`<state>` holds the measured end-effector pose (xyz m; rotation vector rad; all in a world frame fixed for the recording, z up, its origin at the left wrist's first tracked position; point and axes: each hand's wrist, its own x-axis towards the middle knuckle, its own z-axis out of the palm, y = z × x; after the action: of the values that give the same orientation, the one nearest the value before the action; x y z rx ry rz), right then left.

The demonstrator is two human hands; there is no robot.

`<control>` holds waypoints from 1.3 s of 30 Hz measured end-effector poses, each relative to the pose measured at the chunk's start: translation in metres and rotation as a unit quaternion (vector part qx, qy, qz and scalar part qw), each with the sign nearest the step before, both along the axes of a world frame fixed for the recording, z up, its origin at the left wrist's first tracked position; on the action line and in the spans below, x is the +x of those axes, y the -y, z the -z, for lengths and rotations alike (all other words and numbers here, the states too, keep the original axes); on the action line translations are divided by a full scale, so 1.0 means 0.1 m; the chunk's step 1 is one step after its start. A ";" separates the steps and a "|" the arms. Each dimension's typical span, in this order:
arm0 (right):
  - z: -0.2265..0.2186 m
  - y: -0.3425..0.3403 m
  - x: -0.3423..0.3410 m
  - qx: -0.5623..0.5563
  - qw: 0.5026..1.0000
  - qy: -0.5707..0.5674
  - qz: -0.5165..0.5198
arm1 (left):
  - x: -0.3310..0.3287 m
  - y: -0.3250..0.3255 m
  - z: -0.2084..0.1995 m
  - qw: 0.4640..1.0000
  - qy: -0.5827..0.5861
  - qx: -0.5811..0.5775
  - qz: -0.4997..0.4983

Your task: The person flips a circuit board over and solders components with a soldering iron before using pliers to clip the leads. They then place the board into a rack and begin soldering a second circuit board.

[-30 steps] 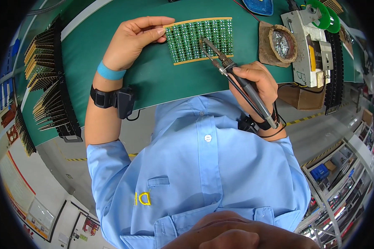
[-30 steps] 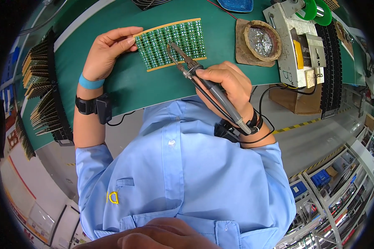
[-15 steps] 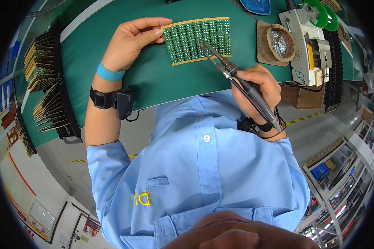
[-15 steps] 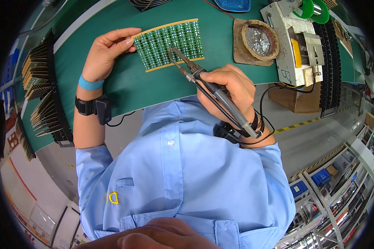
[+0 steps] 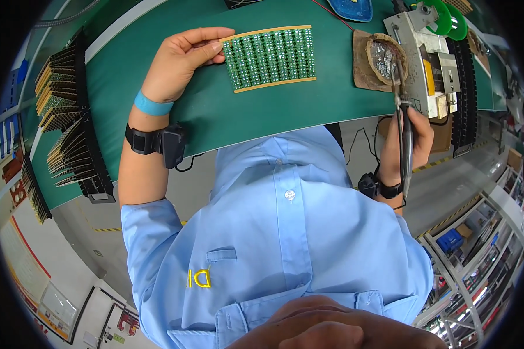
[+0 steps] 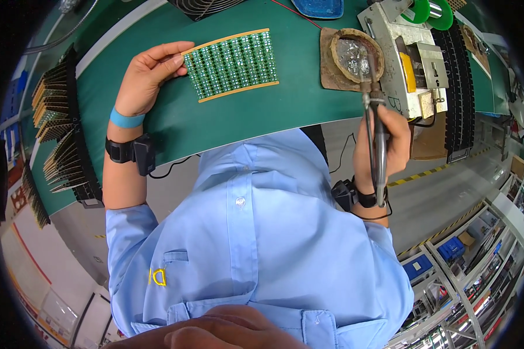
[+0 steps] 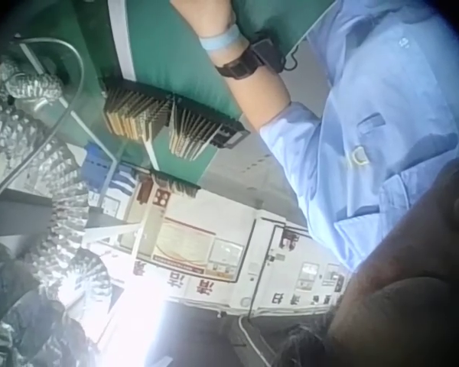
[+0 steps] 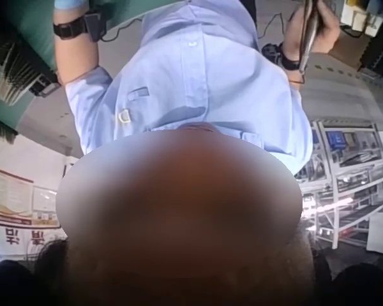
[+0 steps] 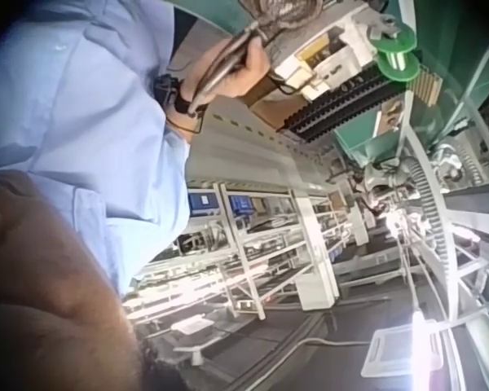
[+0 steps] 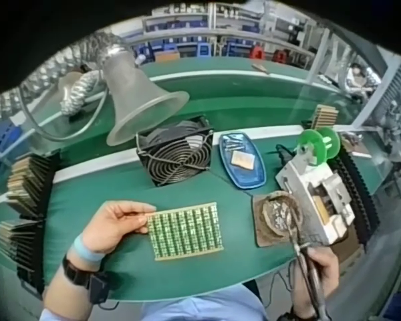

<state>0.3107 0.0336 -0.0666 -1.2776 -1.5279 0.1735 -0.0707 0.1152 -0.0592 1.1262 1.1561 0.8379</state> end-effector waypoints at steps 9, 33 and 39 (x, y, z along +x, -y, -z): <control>-0.14 -0.11 -0.48 -0.054 0.957 0.009 -0.285 | 0.02 -0.02 0.00 1.000 0.020 -0.002 -0.002; -0.07 -0.23 -0.62 -0.029 0.957 -0.012 -0.287 | 0.03 -0.01 -0.02 1.000 0.010 -0.003 -0.002; -0.02 -0.25 -0.63 -0.008 0.958 -0.001 -0.285 | 0.02 0.00 -0.01 1.000 0.009 0.004 0.002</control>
<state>0.2473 0.0591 -0.0644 -0.8159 -1.8645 0.5574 -0.0686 0.1156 -0.0582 1.1252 1.1358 0.8491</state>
